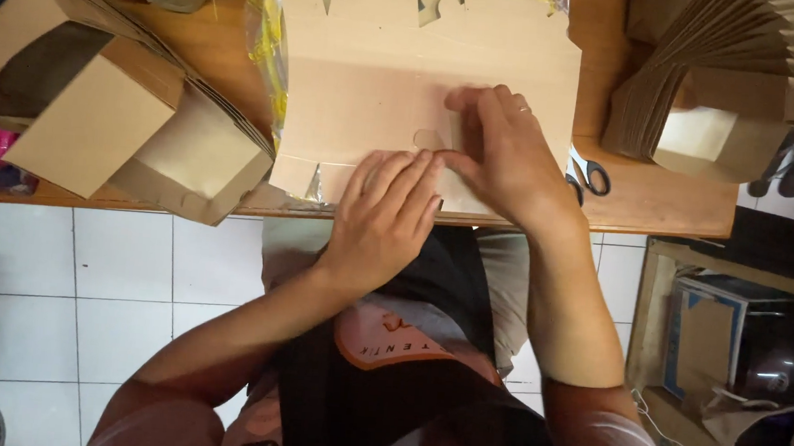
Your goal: The person folds flat cardboard pieces into small rectangular boxes by hand, aligning and tucking flaps to form the sides and base. Completed boxes are stacked on the right side of the table. The person repeats the folding process with additional flat pieces throughout the clip.
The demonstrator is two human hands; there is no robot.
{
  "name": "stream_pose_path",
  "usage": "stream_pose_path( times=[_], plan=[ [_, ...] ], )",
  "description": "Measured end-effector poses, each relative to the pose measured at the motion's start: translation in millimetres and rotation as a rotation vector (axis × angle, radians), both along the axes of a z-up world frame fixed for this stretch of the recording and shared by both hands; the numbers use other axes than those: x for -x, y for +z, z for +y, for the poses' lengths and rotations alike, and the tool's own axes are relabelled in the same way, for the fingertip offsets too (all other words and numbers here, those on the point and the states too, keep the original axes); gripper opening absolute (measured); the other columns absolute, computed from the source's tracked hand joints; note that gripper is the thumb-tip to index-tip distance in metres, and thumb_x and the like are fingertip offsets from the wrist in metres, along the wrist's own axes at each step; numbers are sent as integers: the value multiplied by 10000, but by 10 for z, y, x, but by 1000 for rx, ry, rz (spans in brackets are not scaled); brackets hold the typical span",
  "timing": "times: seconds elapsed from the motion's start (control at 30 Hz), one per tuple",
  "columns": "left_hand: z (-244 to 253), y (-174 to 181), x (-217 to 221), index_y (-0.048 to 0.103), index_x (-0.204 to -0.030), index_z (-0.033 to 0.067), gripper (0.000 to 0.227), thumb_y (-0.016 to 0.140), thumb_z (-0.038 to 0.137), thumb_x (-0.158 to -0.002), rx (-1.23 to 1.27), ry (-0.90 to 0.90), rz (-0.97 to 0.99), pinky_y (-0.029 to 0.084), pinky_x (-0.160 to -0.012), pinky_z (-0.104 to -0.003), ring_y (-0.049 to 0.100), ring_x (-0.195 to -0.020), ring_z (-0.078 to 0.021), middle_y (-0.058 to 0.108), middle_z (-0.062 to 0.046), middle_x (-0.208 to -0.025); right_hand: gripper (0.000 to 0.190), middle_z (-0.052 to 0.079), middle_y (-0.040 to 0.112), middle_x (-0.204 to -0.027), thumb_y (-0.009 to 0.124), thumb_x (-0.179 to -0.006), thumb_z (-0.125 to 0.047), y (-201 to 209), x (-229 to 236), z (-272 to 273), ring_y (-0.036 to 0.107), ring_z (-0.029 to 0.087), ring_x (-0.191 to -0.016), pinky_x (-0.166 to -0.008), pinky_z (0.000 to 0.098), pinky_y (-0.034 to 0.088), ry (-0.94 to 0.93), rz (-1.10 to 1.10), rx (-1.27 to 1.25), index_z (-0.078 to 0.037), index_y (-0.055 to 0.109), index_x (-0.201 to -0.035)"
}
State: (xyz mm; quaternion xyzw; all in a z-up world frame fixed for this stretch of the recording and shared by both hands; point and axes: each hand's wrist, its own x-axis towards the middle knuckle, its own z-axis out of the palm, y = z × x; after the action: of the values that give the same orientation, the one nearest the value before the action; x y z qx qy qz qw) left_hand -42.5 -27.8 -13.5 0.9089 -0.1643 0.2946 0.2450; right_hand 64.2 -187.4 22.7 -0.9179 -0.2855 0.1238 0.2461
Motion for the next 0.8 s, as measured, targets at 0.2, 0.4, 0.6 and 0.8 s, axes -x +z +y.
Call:
stream_pose_path(
  times=[0.2, 0.4, 0.6, 0.8],
  plan=[
    [132, -79, 106, 573, -1359, 87, 371, 530, 192, -1006, -189, 20, 11, 405, -1085, -451, 590, -1235, -232, 640, -88, -1302, 615, 67, 498, -1041, 732, -877, -379, 146, 46, 23, 493, 305, -1033, -887, 446, 398, 28, -19, 173, -134, 452, -1367],
    [454, 26, 23, 539, -1369, 92, 501, 683, 261, -920, -7, -295, 308, 374, -1061, -498, 522, -1281, -283, 596, -105, -1364, 771, 123, 530, -1018, 798, -801, -351, 91, 51, -45, 490, 374, -1033, -929, 487, 374, 8, 4, 98, -92, 431, -1427],
    [1025, 348, 117, 579, -1303, 27, 446, 706, 89, -880, -119, -263, 439, 323, -1153, -479, 443, -1345, -308, 503, -141, -1432, 576, 69, 530, -1083, 739, -912, -247, 216, 166, -16, 491, 279, -1004, -887, 414, 306, 82, -39, -83, -115, 464, -1402],
    [1158, 406, 45, 609, -1289, 11, 435, 703, 107, -875, 20, -349, 558, 336, -1141, -434, 460, -1341, -294, 539, -159, -1411, 536, 95, 537, -1304, 675, -925, -224, 410, 358, 210, 497, 273, -1207, -991, 390, 271, 295, 81, -123, -153, 458, -1410]
  ],
)
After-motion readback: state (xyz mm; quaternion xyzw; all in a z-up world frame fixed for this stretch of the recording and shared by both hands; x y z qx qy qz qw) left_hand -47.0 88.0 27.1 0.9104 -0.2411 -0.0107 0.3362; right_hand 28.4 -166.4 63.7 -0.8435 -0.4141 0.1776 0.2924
